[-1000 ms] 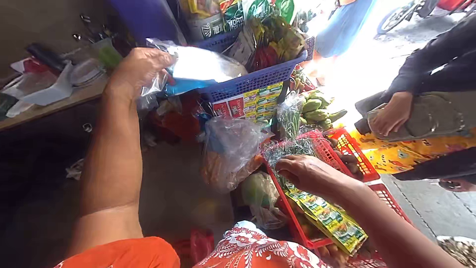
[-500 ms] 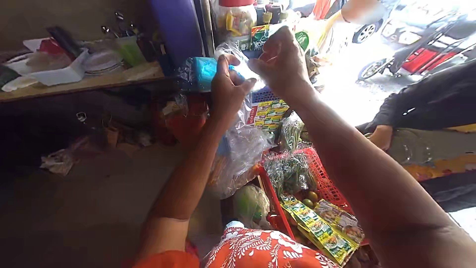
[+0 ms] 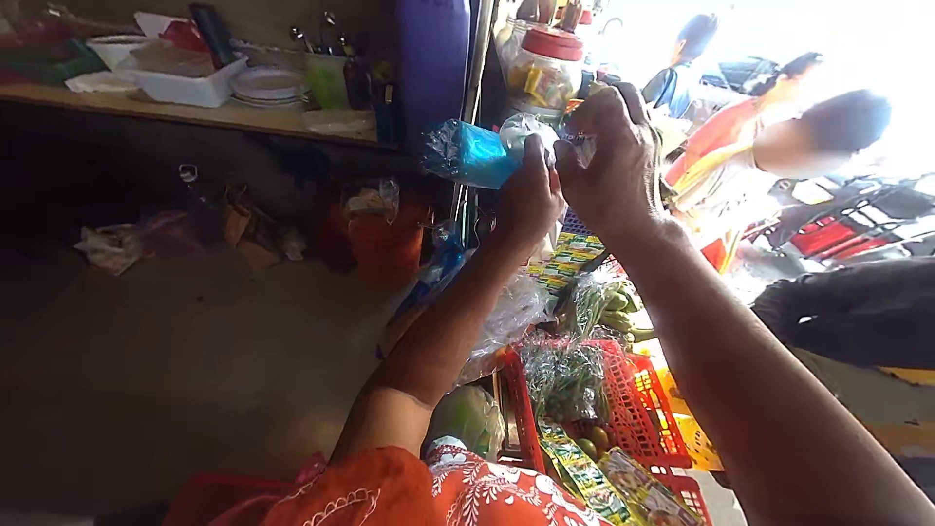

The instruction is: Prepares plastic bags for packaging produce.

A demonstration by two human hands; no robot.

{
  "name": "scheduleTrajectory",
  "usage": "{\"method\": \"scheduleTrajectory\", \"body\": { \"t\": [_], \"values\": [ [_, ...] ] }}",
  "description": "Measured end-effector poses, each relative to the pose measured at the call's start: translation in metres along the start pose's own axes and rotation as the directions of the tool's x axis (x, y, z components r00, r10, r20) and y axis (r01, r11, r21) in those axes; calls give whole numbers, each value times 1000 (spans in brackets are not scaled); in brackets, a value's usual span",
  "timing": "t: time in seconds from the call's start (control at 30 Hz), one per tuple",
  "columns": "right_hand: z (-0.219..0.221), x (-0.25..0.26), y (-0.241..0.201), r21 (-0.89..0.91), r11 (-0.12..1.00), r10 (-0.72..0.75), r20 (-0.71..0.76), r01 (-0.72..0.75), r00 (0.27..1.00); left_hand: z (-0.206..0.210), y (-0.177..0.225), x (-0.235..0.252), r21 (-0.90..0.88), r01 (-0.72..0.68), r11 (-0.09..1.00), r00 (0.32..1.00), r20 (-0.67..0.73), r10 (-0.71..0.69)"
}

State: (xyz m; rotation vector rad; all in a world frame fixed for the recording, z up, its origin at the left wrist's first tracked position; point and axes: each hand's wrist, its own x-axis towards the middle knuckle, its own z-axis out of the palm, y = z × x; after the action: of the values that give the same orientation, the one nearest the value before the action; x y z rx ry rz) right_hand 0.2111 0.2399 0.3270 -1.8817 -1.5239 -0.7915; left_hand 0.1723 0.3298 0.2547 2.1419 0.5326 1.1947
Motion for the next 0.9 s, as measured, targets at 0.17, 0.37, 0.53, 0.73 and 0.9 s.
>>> {"method": "scheduleTrajectory", "body": {
  "t": [0.17, 0.37, 0.53, 0.73, 0.9],
  "values": [
    [19, 9, 7, 9, 996, 78, 270, -83, 960, -29, -39, 59, -64, -31, 997, 962, 268, 47],
    [67, 5, 40, -4, 979, 183, 438, -202, 880, -108, -77, 30, -69, 50, 996, 981, -186, -62],
    [92, 11, 21, -191, 950, 308, 431, -248, 848, -82, -161, -8, -272, 479, 834, 858, -52, -510],
    [109, 13, 14, -168, 948, 317, 413, -271, 854, -54, -254, -49, 18, 658, 753, 733, 216, -646],
    [114, -23, -9, 73, 984, -162, 0, 161, 987, -14, -294, -87, 101, 572, 814, 687, 483, -542]
  ]
}}
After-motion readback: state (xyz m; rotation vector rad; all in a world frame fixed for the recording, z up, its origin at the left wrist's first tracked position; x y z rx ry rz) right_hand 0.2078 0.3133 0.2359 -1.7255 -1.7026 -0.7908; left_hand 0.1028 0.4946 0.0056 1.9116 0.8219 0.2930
